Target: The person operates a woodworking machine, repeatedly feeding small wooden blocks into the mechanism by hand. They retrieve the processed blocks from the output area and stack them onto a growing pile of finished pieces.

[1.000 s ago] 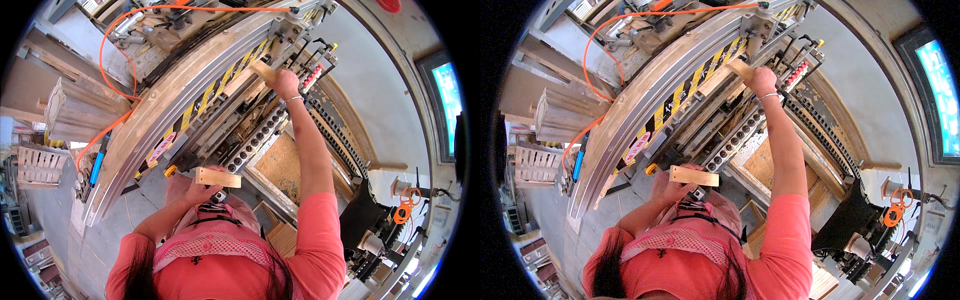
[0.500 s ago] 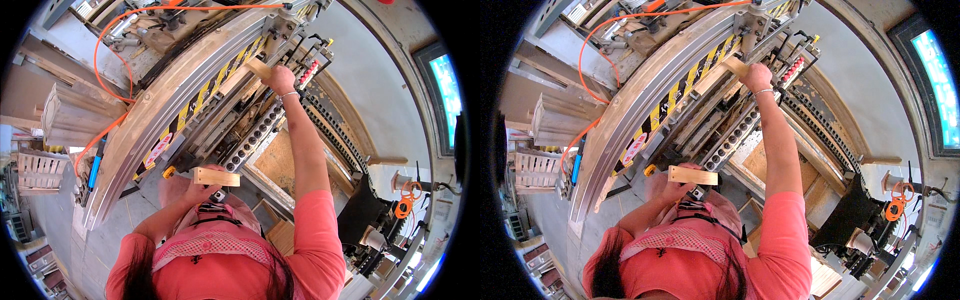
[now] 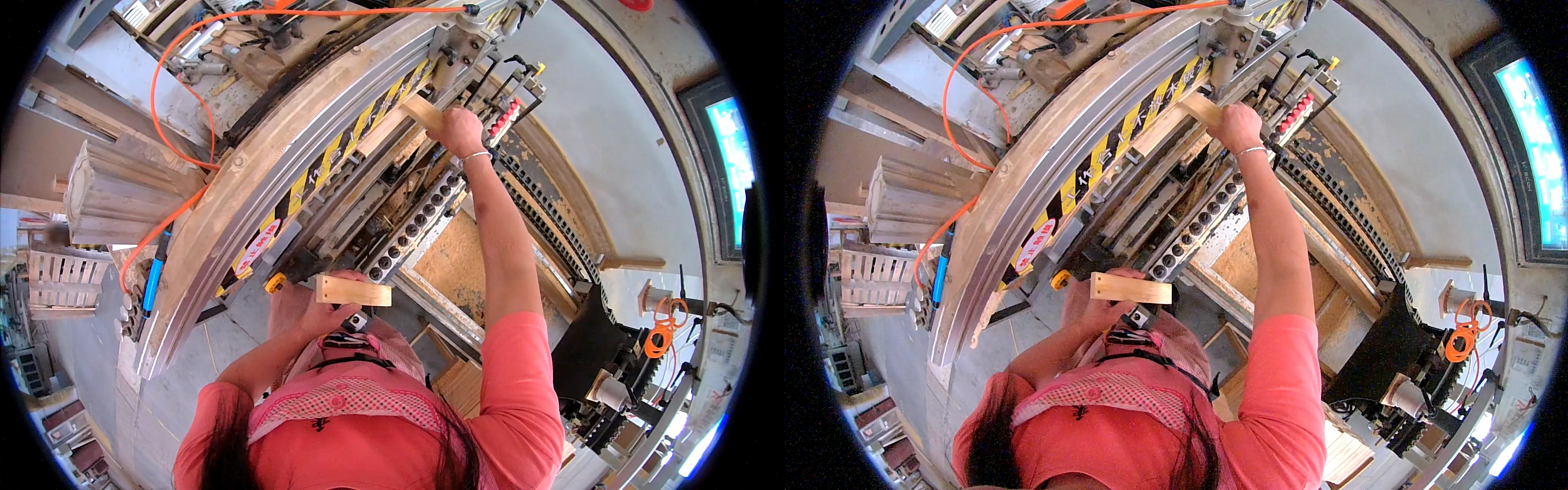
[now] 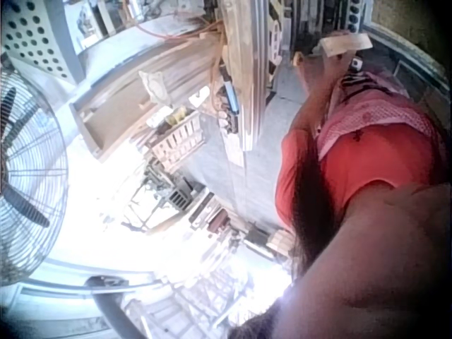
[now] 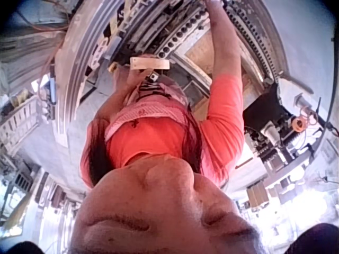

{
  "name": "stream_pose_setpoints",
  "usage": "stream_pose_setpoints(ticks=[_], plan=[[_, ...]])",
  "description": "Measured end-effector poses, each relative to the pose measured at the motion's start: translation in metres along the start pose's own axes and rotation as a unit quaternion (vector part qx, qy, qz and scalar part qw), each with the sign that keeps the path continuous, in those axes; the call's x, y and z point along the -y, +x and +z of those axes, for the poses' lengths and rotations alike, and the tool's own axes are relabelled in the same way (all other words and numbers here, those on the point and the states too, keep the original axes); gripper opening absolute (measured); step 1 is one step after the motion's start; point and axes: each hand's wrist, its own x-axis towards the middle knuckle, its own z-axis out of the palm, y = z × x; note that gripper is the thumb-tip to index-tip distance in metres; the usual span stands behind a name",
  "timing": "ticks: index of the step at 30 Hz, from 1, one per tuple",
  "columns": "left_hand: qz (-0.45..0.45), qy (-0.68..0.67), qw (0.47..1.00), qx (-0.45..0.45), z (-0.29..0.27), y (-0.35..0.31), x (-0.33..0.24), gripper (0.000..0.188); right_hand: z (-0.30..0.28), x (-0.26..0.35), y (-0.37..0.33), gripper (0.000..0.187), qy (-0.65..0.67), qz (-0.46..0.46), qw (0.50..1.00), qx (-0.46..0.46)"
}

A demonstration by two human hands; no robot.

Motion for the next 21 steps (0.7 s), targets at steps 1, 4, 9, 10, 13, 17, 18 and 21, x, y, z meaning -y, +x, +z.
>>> stream_pose_setpoints(ticks=[1,4,9,10,13,17,18,21], plan=[[-0.007,0.003,1.000,0.004,-0.001,0.000,0.000,0.044,0.000,0.000,0.000,0.044,0.000,0.004,1.000,0.004],[0.003,-0.014,1.000,-0.001,-0.001,0.000,0.004,0.045,0.000,-0.002,0.002,0.044,0.012,0.001,1.000,0.003],[0.012,0.038,0.999,-0.004,-0.003,-0.001,0.010,0.049,-0.004,0.004,0.004,0.045,-0.001,0.016,0.999,0.035],[-0.003,0.038,0.999,-0.003,-0.002,-0.002,0.008,0.050,-0.004,0.004,0.004,0.044,-0.004,0.016,0.999,0.032],[-0.052,0.090,0.994,0.030,-0.004,0.007,-0.024,0.051,0.001,-0.001,0.002,0.040,0.014,0.006,1.000,0.006],[-0.063,0.108,0.992,0.035,-0.004,0.009,-0.034,0.050,0.003,0.000,0.002,0.040,0.020,0.001,1.000,-0.010],[-0.063,0.097,0.993,0.029,-0.002,0.008,-0.033,0.050,0.004,0.000,0.003,0.040,0.018,0.002,1.000,-0.010],[-0.035,0.080,0.996,0.021,-0.001,0.008,-0.028,0.049,0.007,-0.002,0.004,0.041,0.027,0.005,1.000,-0.013]])
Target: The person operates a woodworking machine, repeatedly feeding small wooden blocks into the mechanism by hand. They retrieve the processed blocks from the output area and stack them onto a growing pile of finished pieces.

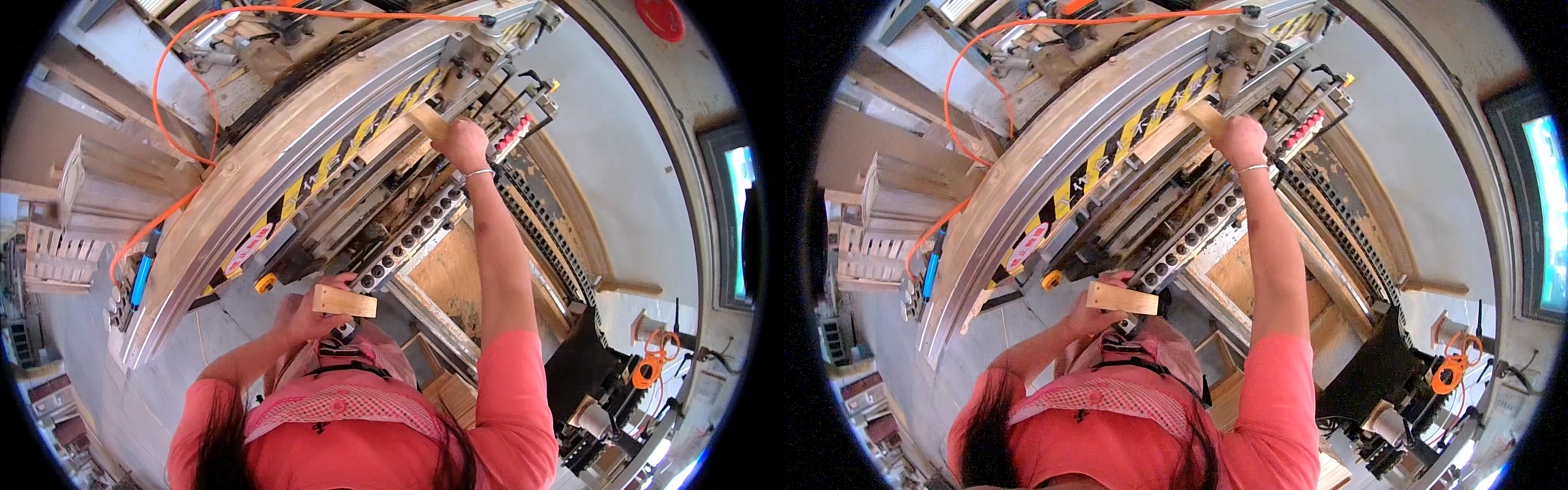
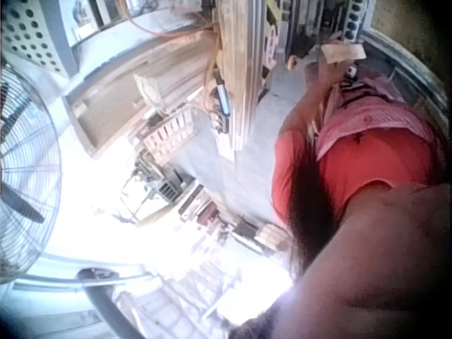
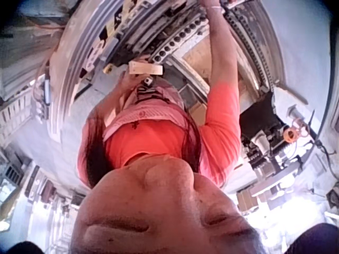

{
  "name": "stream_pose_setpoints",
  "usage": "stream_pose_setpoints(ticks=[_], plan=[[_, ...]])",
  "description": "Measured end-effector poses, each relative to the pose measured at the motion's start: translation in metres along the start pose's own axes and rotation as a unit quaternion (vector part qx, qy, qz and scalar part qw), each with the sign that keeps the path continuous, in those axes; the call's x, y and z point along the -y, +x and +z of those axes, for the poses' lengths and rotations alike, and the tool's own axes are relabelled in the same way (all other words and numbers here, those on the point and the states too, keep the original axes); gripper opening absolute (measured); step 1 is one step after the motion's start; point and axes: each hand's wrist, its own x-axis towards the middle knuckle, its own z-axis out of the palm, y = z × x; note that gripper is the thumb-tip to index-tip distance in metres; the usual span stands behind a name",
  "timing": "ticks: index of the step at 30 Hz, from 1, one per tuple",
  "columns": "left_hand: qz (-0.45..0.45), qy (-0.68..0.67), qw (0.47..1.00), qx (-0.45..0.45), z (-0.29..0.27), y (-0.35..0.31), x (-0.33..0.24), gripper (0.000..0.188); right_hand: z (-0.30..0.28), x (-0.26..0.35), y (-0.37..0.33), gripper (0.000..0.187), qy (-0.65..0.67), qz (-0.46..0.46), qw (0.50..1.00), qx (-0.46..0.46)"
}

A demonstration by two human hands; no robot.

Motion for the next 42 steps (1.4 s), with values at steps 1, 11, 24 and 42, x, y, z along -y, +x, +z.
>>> stream_pose_setpoints(ticks=[1,11,24,42], plan=[[0.027,0.004,1.000,0.003,0.000,0.001,0.007,0.049,0.000,-0.002,0.000,0.041,0.002,-0.003,1.000,-0.008],[0.050,-0.074,0.996,-0.022,0.003,-0.002,0.010,0.048,-0.003,0.007,0.001,0.042,-0.048,-0.011,0.998,0.026],[0.090,-0.094,0.979,-0.156,0.002,-0.040,0.023,0.057,0.000,0.002,0.000,0.044,-0.065,-0.061,0.996,-0.021],[-0.215,-0.209,0.794,-0.529,-0.310,-0.192,0.219,0.019,0.006,0.039,-0.199,0.037,0.073,0.099,0.992,0.026]])
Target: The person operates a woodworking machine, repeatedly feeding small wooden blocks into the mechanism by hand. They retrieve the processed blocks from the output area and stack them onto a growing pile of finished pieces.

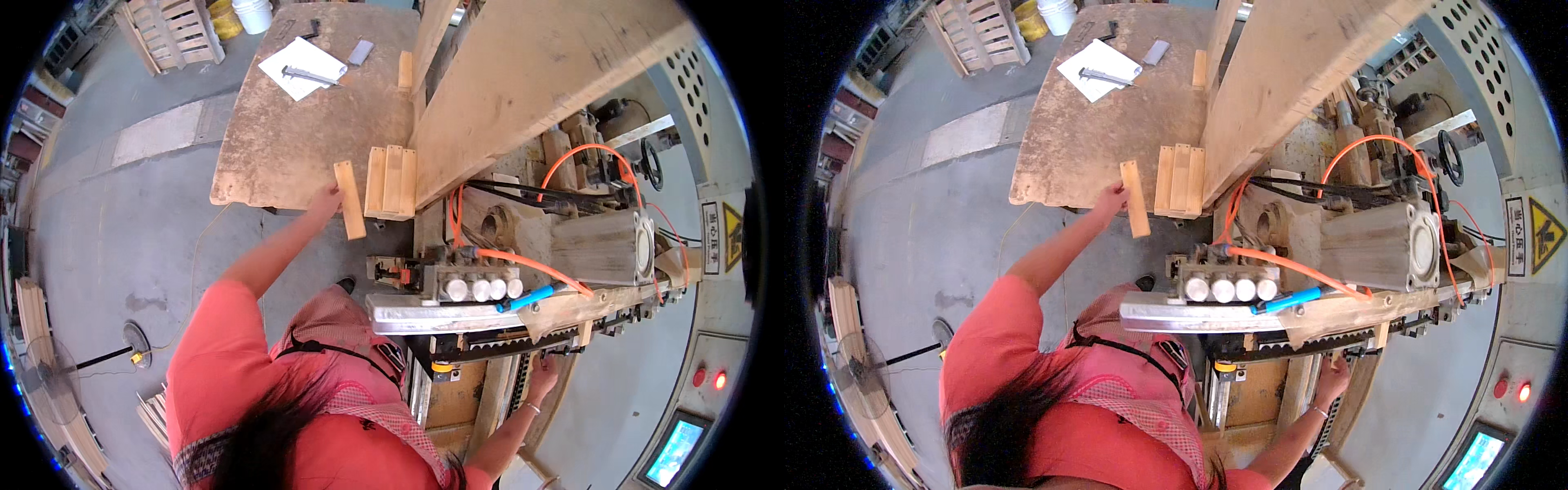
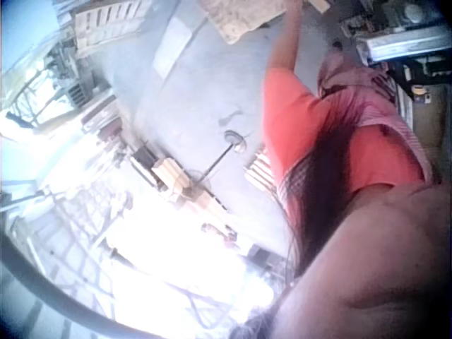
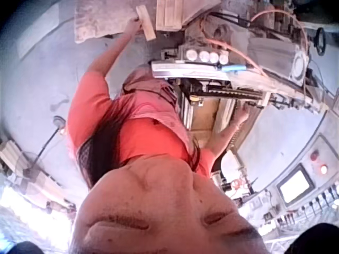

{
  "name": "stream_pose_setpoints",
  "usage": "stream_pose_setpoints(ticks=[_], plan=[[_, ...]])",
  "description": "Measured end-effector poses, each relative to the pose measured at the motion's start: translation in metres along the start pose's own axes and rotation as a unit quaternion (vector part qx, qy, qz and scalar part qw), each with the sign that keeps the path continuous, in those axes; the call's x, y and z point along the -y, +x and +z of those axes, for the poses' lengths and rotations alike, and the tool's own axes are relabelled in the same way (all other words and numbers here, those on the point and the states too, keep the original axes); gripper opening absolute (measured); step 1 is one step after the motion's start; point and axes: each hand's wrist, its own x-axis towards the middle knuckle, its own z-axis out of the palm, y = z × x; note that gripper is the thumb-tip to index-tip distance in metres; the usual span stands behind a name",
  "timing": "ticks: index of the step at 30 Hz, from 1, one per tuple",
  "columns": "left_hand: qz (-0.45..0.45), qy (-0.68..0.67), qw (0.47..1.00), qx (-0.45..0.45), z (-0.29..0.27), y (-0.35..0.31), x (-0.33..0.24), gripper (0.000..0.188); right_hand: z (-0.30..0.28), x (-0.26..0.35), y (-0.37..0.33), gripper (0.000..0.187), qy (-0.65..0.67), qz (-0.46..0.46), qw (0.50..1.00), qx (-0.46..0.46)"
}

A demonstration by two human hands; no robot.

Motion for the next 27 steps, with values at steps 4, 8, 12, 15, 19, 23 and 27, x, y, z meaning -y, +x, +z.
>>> stream_pose_setpoints(ticks=[4,8,12,15,19,23,27], plan=[[0.011,0.003,1.000,0.010,0.010,0.091,0.026,0.026,-0.008,0.016,-0.054,0.032,0.062,-0.015,0.998,0.001],[0.008,0.137,0.990,-0.017,0.043,0.105,0.011,0.028,-0.022,0.010,-0.101,0.032,0.064,0.041,0.997,0.033],[0.040,0.220,0.973,-0.052,0.054,0.101,-0.002,0.032,-0.032,-0.001,-0.145,0.023,0.068,0.068,0.995,0.002],[0.041,0.242,0.967,-0.063,0.053,0.101,-0.003,0.033,-0.032,-0.027,-0.165,0.017,0.034,0.061,0.997,0.011],[0.025,0.149,0.988,-0.020,0.070,0.083,-0.019,0.031,-0.051,0.003,-0.170,0.026,0.020,0.061,0.998,-0.010],[0.080,0.116,0.988,-0.059,0.050,0.125,0.023,0.027,-0.061,-0.006,-0.133,0.031,-0.058,0.054,0.997,-0.004],[0.147,0.210,0.967,0.010,0.030,0.079,0.050,0.020,-0.061,0.008,-0.083,0.027,0.023,0.028,0.998,-0.042]])
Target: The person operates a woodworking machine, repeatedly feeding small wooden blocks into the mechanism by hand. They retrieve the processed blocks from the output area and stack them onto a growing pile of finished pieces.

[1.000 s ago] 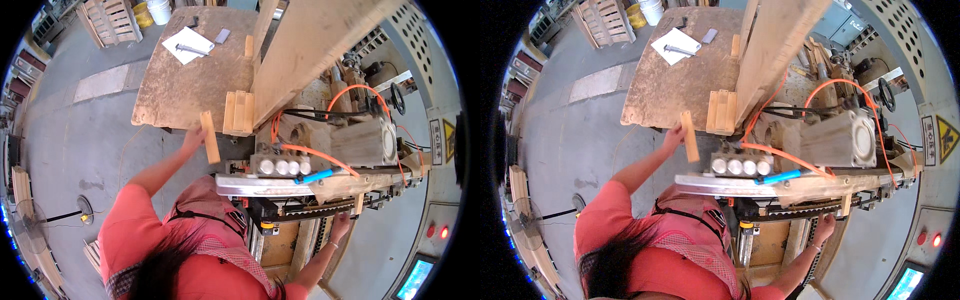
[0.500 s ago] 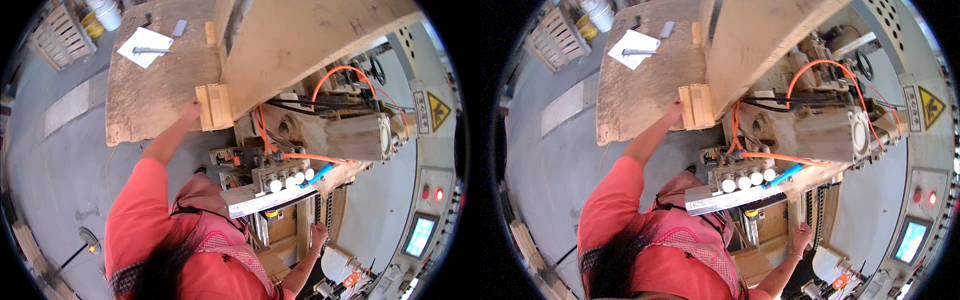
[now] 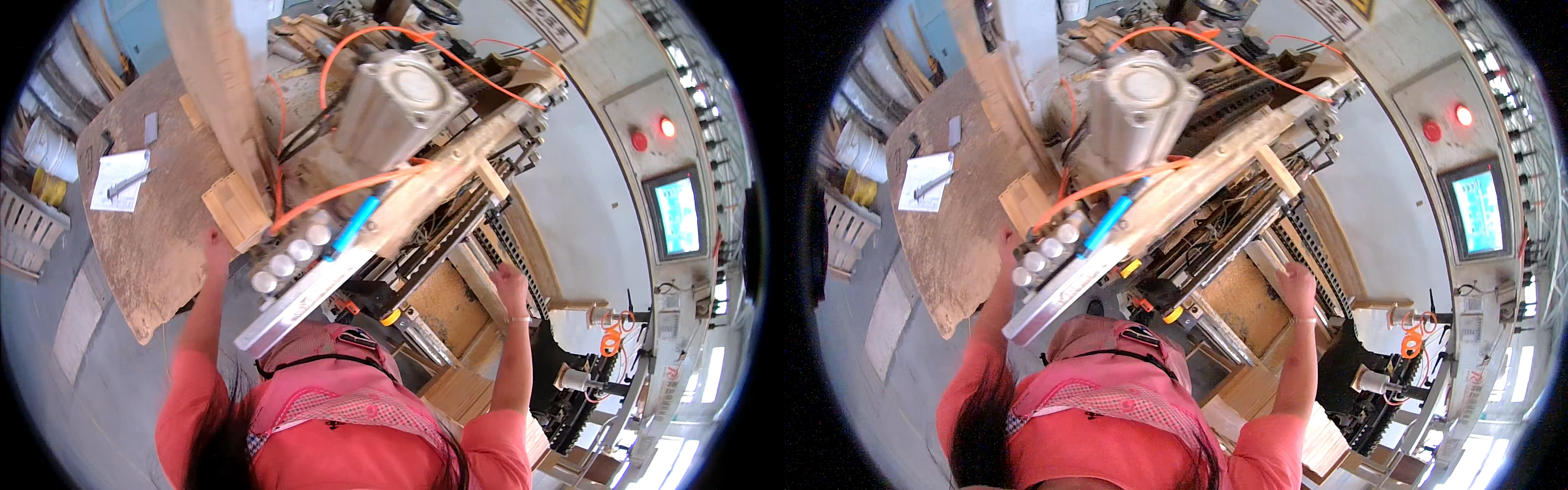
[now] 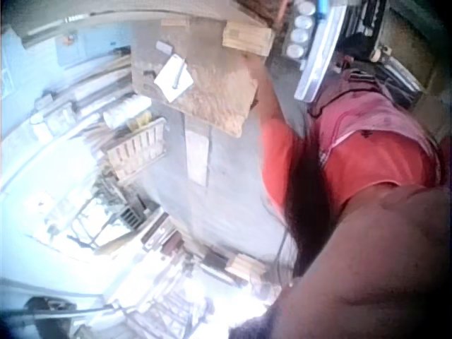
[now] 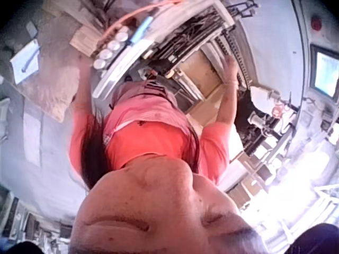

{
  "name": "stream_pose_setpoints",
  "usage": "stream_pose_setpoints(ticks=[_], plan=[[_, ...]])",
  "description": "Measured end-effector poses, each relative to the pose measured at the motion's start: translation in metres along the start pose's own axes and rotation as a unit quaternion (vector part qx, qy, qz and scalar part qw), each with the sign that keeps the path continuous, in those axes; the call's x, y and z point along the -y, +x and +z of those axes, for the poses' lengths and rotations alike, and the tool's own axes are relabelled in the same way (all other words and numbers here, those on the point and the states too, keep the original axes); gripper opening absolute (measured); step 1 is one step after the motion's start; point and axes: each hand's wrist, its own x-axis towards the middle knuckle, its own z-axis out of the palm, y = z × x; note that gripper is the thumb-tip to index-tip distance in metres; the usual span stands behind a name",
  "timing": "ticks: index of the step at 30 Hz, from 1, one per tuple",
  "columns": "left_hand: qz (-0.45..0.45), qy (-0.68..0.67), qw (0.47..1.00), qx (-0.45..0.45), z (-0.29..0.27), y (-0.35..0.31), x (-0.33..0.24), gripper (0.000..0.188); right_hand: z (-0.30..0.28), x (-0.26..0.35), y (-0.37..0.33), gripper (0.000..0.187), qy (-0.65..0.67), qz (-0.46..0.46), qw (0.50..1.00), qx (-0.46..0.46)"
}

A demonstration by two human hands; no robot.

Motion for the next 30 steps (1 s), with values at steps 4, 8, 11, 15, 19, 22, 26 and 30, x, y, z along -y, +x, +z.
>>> stream_pose_setpoints(ticks=[4,8,11,15,19,22,26,30], plan=[[-0.126,-0.341,0.901,0.237,0.023,-0.126,-0.064,0.021,-0.003,0.011,0.062,0.028,-0.066,-0.043,0.997,-0.016],[0.003,-0.074,0.974,0.216,0.069,-0.250,-0.146,0.016,0.009,0.007,0.135,0.034,-0.024,-0.125,0.985,-0.113],[0.139,0.007,0.950,0.278,0.111,-0.288,-0.217,0.026,0.017,0.017,0.183,0.042,-0.034,-0.120,0.987,-0.105],[0.361,0.115,0.876,0.298,0.170,-0.308,-0.252,0.033,0.037,0.013,0.229,0.051,-0.092,-0.126,0.986,-0.064],[0.373,0.146,0.855,0.329,0.193,-0.316,-0.253,0.030,0.046,0.011,0.250,0.047,-0.105,-0.104,0.989,0.018],[0.353,0.166,0.860,0.329,0.193,-0.319,-0.255,0.032,0.050,0.005,0.256,0.045,-0.111,-0.116,0.987,0.022],[0.357,0.172,0.863,0.314,0.195,-0.320,-0.262,0.030,0.048,0.005,0.260,0.047,-0.134,-0.134,0.981,0.036],[0.340,0.187,0.867,0.312,0.195,-0.320,-0.258,0.031,0.050,0.001,0.264,0.039,-0.110,-0.144,0.983,0.031]])
